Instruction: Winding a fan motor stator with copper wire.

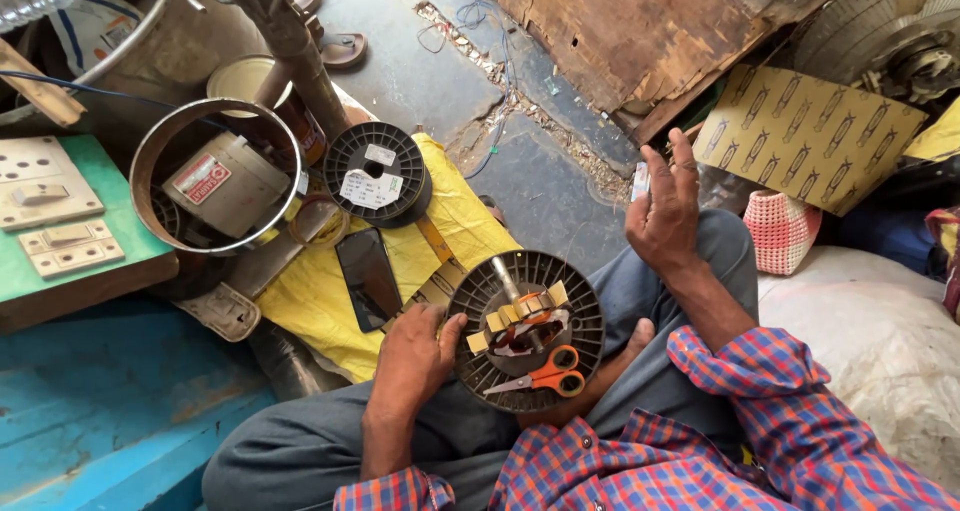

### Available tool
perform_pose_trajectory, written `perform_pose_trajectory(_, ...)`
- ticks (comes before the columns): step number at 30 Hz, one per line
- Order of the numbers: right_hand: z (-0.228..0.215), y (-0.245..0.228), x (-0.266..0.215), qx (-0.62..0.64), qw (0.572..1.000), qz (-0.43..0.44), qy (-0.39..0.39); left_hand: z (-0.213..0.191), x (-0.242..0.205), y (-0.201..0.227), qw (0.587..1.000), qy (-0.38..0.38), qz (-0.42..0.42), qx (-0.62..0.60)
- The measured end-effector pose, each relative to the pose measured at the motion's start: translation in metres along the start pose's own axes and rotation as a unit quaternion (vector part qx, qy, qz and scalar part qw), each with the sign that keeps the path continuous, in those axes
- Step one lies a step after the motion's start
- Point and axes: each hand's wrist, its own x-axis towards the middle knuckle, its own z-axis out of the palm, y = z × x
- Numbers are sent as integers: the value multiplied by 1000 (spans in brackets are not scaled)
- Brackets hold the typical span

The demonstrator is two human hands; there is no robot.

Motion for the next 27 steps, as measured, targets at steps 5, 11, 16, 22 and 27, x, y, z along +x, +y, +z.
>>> perform_pose_trajectory(5,-6,-6,5,32,999,-6,18,2,3,-1,1000,0,-1,-3)
perform_pose_trajectory(11,-19,-16,6,27,998,-9,64,0,2,-1,1000,-2,-13,-22)
perform_pose_trajectory(16,-26,-16,4,84,993,9,82,1,0,0,1000,1,-5,-23)
perform_pose_trajectory(22,-45,-35,9,148,986,-25,71,21,6,-18,994,95,47,-37)
perform_pose_trajectory(27,-72,-98,46,341,910,-117,-203,-24,-8,62,945,250,63,-200)
